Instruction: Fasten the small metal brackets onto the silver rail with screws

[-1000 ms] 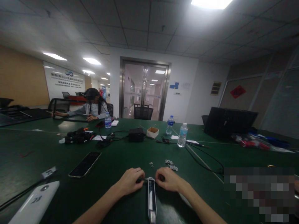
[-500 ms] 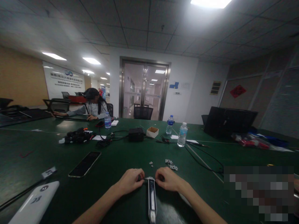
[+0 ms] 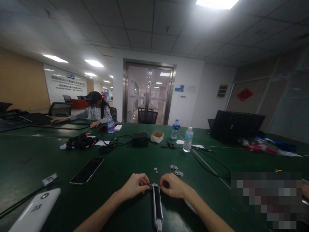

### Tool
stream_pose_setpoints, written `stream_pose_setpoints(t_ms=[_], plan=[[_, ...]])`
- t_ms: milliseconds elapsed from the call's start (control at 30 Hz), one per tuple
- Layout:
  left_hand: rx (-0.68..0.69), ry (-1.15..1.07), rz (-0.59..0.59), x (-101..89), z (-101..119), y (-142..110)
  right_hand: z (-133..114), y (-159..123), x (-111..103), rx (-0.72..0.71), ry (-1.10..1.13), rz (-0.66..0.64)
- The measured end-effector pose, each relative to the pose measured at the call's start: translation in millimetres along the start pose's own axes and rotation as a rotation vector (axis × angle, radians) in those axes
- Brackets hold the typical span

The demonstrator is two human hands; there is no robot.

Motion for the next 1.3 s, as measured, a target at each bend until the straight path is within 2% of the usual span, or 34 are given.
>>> stream_pose_setpoints(t_ms=[200,433,700,1300], plan=[[-0.02,-0.059,0.017,1.5,-2.7,1.9,1.4,0.5,2.2,-0.011,0.002,-0.006],[0.001,-0.038,0.012,-0.3,-0.8,0.9,-4.3,-0.3,-0.1,-0.01,0.006,-0.007],[-0.007,-0.002,0.026,1.3,-1.1,2.7,1.8,1.1,3.9,-0.005,0.004,-0.012],[-0.025,-0.073,-0.043,-0.5,2.2,-0.6,-0.8,0.3,2.6,-0.01,-0.002,-0.014]])
Point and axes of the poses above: each hand's wrist, its own y-axis towards the middle knuckle, its own x-axis out of the palm, z = x × y, the point moved 4 cm from there along y, towards the middle knuckle, and after that the axes turned 11 degrees about y, right-handed, at the moved point
